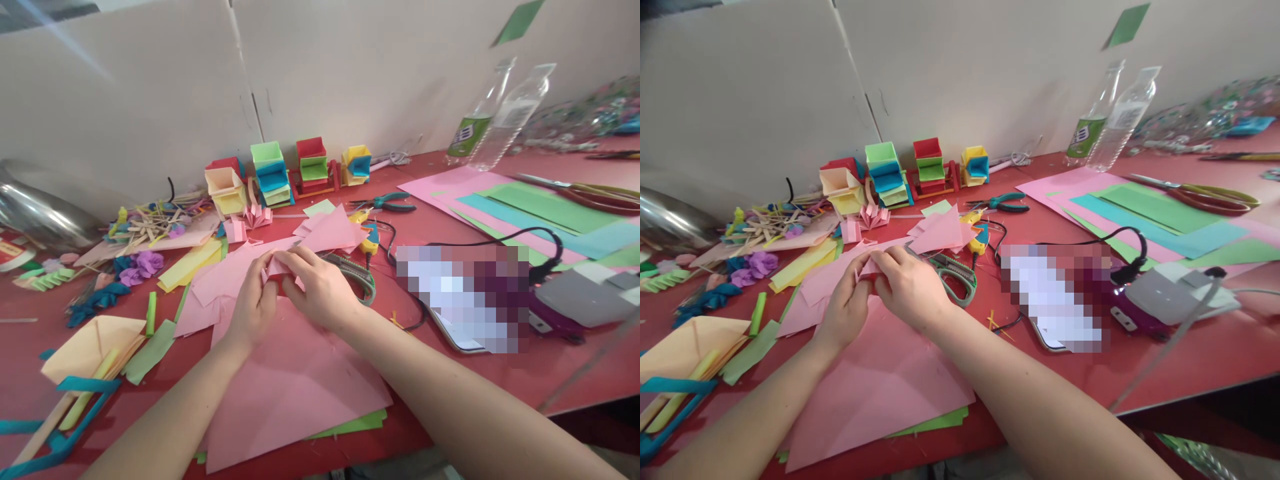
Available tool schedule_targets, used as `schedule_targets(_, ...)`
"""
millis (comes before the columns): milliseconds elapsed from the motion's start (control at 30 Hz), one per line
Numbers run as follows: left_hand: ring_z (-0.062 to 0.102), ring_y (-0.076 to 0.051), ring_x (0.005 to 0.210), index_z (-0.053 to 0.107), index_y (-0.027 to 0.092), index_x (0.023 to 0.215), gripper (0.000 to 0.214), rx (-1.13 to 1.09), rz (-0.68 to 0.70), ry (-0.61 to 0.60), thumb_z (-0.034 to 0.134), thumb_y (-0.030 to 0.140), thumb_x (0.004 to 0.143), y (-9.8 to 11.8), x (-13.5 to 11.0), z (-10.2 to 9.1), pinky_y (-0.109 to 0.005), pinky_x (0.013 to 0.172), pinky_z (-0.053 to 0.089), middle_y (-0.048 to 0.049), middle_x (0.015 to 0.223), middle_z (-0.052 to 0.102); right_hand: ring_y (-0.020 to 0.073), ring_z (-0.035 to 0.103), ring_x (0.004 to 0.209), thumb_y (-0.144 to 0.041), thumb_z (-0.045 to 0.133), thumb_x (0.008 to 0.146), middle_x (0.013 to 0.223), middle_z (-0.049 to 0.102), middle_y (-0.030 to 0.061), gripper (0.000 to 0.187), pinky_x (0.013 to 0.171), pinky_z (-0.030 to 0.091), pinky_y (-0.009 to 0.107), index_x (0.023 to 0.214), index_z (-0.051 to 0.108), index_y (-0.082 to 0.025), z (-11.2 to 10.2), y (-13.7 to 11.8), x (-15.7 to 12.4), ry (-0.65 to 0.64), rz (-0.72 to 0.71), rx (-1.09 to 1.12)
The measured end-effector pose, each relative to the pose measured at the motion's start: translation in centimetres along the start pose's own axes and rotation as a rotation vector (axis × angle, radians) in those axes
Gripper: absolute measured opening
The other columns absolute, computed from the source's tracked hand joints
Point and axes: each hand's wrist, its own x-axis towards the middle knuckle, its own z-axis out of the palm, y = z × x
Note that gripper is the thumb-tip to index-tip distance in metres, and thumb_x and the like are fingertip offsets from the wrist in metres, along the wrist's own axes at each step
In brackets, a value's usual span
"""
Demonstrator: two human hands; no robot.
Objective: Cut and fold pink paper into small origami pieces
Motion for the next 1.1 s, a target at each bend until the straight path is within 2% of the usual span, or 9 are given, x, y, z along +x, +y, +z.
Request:
schedule_targets(133, 0.054, -0.02, 0.103, 0.053, 0.02, 0.104, 0.028, -0.181, -0.122, -0.019, 0.037, 0.017, 0.081, 0.0, 0.3, -0.3, -0.034, 0.086, 0.045, -0.0046, 0.107, 0.058, 0.0169, 0.059, 0.083, -0.028, 0.044, 0.088, 0.1, 0.06, 0.0102, 0.027, 0.071, 0.048, 0.029, 0.106, 0.058, -0.014, -0.4, 0.1, 0.1, 0.007, -0.054, 0.054)
schedule_targets(233, 0.06, -0.018, 0.087, 0.049, 0.023, 0.107, 0.026, -0.36, -0.228, -0.088, 0.042, 0.024, 0.083, -0.3, 0.5, -0.9, -0.031, 0.073, 0.05, -0.0035, 0.097, 0.06, 0.017, 0.058, 0.086, -0.038, 0.049, 0.086, 0.1, 0.06, 0.0103, 0.032, 0.073, 0.049, 0.03, 0.107, 0.059, -0.014, -0.9, 0.4, 0.2, 0.034, -0.108, 0.127)
schedule_targets(300, 0.061, -0.016, 0.08, 0.046, 0.024, 0.108, 0.025, -0.405, -0.253, -0.1, 0.044, 0.029, 0.084, -0.6, 0.7, -1.2, -0.029, 0.066, 0.05, -0.003, 0.094, 0.06, 0.018, 0.058, 0.089, -0.039, 0.052, 0.085, 0.103, 0.059, 0.0117, 0.033, 0.076, 0.049, 0.031, 0.105, 0.061, -0.014, -1.1, 0.6, 0.3, 0.064, -0.138, 0.157)
schedule_targets(500, 0.062, -0.019, 0.085, 0.05, 0.021, 0.1, 0.024, -0.438, -0.223, -0.118, 0.046, 0.039, 0.085, -0.5, 1.0, -1.8, -0.032, 0.07, 0.052, -0.0031, 0.091, 0.063, 0.0174, 0.056, 0.095, -0.027, 0.052, 0.087, 0.098, 0.064, 0.008, 0.02, 0.085, 0.046, 0.034, 0.101, 0.061, -0.016, -1.1, 1.1, 0.7, 0.109, -0.27, 0.233)
schedule_targets(667, 0.062, -0.022, 0.089, 0.059, 0.02, 0.089, 0.028, -0.418, -0.228, -0.16, 0.047, 0.045, 0.084, 0.5, 1.1, -2.2, -0.036, 0.071, 0.055, -0.0065, 0.089, 0.065, 0.0155, 0.058, 0.089, -0.023, 0.056, 0.084, 0.092, 0.065, 0.005, 0.011, 0.083, 0.046, 0.032, 0.09, 0.065, -0.02, -1.0, 1.2, 0.8, 0.129, -0.319, 0.271)
schedule_targets(833, 0.063, -0.023, 0.091, 0.059, 0.02, 0.088, 0.023, -0.469, -0.297, -0.276, 0.051, 0.04, 0.083, 0.6, 1.1, -2.3, -0.035, 0.069, 0.056, -0.0055, 0.095, 0.064, 0.0144, 0.057, 0.084, -0.022, 0.059, 0.082, 0.089, 0.063, 0.0042, 0.008, 0.079, 0.047, 0.031, 0.08, 0.067, -0.02, -0.8, 1.3, 0.8, 0.139, -0.289, 0.345)
schedule_targets(1000, 0.066, -0.022, 0.085, 0.053, 0.022, 0.106, 0.025, -0.574, -0.353, -0.423, 0.044, 0.037, 0.087, 0.2, 0.8, -2.2, -0.035, 0.067, 0.055, -0.0051, 0.095, 0.064, 0.012, 0.058, 0.08, -0.018, 0.06, 0.08, 0.085, 0.06, 0.0028, 0.008, 0.074, 0.047, 0.027, 0.074, 0.066, -0.018, -0.8, 1.3, 0.8, 0.095, -0.087, 0.567)
schedule_targets(1100, 0.065, -0.022, 0.086, 0.048, 0.024, 0.113, 0.032, -0.513, -0.358, -0.397, 0.04, 0.043, 0.088, 0.2, 0.8, -2.1, -0.034, 0.066, 0.055, -0.0057, 0.1, 0.061, 0.0109, 0.058, 0.076, -0.016, 0.061, 0.078, 0.081, 0.059, 0.0005, 0.009, 0.073, 0.046, 0.026, 0.07, 0.064, -0.018, -0.8, 1.4, 0.8, 0.09, 0.02, 0.622)
